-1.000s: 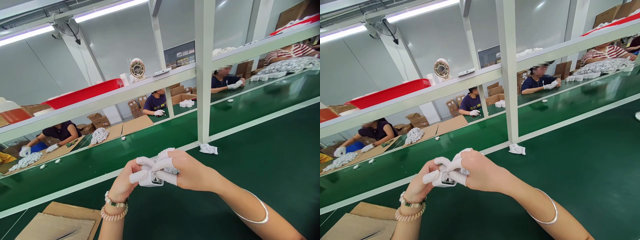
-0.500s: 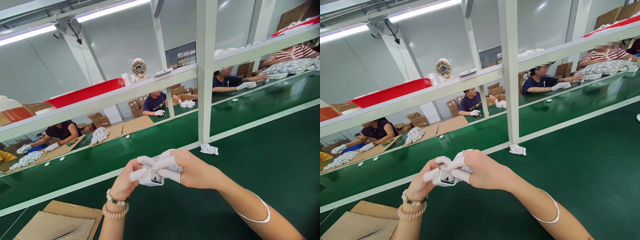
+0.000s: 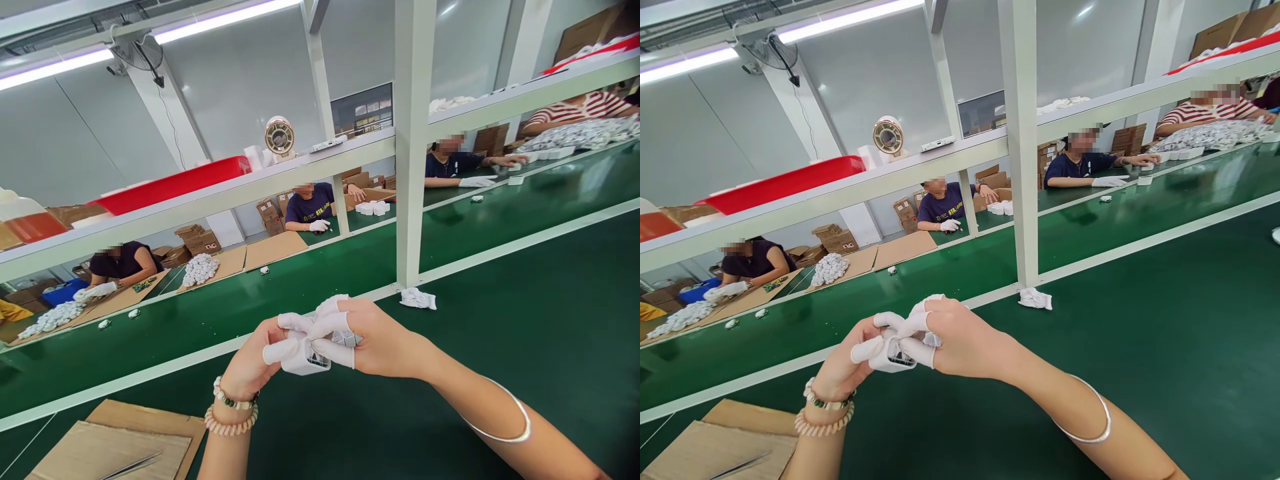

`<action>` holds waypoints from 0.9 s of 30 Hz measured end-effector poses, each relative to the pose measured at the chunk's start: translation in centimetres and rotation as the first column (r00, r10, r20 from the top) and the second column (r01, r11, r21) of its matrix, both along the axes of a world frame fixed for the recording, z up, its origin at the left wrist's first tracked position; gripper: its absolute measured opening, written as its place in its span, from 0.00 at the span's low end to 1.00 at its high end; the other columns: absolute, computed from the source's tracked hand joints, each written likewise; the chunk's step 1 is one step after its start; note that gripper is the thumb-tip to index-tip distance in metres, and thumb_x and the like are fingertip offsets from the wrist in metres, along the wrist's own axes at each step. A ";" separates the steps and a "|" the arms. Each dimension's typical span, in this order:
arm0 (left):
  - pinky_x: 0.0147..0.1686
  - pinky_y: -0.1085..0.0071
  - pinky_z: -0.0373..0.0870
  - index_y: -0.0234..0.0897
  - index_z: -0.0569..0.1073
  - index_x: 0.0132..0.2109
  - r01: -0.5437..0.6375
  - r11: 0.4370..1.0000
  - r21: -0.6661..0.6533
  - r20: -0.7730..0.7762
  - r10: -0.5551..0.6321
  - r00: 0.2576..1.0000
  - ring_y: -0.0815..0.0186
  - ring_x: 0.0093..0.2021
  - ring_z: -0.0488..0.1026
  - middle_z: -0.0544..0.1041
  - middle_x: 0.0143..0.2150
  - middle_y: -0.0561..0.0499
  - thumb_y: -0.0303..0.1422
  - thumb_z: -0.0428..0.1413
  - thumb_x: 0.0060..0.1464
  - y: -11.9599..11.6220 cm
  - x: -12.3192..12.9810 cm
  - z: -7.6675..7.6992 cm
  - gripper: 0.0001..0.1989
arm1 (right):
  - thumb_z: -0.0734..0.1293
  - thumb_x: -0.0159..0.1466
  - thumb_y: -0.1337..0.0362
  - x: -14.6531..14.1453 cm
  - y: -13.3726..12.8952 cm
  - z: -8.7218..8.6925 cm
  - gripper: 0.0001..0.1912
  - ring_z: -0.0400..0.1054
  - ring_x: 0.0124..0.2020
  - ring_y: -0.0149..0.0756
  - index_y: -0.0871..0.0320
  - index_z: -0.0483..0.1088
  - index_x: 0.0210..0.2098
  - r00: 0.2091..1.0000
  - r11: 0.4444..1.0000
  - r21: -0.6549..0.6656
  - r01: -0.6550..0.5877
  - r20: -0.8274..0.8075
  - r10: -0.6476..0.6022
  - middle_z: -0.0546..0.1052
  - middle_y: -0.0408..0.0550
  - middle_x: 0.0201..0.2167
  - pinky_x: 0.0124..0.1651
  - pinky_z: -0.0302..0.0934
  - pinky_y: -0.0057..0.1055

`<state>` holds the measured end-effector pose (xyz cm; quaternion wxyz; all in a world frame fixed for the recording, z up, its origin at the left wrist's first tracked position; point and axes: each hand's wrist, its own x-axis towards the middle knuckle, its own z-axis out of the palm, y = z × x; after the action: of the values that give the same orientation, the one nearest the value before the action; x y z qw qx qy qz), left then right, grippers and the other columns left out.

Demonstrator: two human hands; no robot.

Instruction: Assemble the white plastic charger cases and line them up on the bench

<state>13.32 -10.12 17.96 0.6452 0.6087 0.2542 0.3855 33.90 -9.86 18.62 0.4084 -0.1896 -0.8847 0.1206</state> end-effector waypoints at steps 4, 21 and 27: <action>0.27 0.77 0.66 0.32 0.77 0.42 0.045 0.999 -0.015 0.020 -0.045 0.999 0.70 0.26 0.69 0.75 0.28 0.50 0.42 0.66 0.43 0.1 -0.4 -0.3 0.21 | 0.63 0.66 0.63 0.2 0.4 0.0 0.10 0.65 0.30 0.32 0.57 0.77 0.37 0.999 0.998 -0.047 -0.029 0.017 0.030 0.76 0.46 0.29 0.35 0.58 0.29; 0.36 0.70 0.74 0.34 0.72 0.48 -0.669 0.681 -0.299 0.192 0.729 0.657 0.65 0.38 0.77 0.77 0.40 0.44 0.32 0.55 0.60 9.4 -12.6 -5.7 0.11 | 0.60 0.68 0.55 -0.1 1.5 -0.5 0.16 0.68 0.34 0.37 0.55 0.76 0.43 0.991 0.985 -0.103 0.135 -0.001 -0.136 0.78 0.48 0.32 0.39 0.61 0.35; 0.43 0.65 0.74 0.33 0.72 0.49 -0.810 0.572 -0.127 0.007 0.817 0.576 0.66 0.36 0.77 0.78 0.41 0.46 0.17 0.63 0.44 12.9 -12.2 -12.9 0.23 | 0.60 0.68 0.56 -2.9 1.3 -2.0 0.16 0.66 0.32 0.36 0.56 0.77 0.35 0.976 0.985 -0.147 0.087 0.210 -0.055 0.76 0.47 0.28 0.39 0.59 0.33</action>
<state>1.15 2.79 5.02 0.4362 0.3749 0.5051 0.6435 31.05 -8.57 16.67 0.3030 -0.2637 -0.9027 0.1540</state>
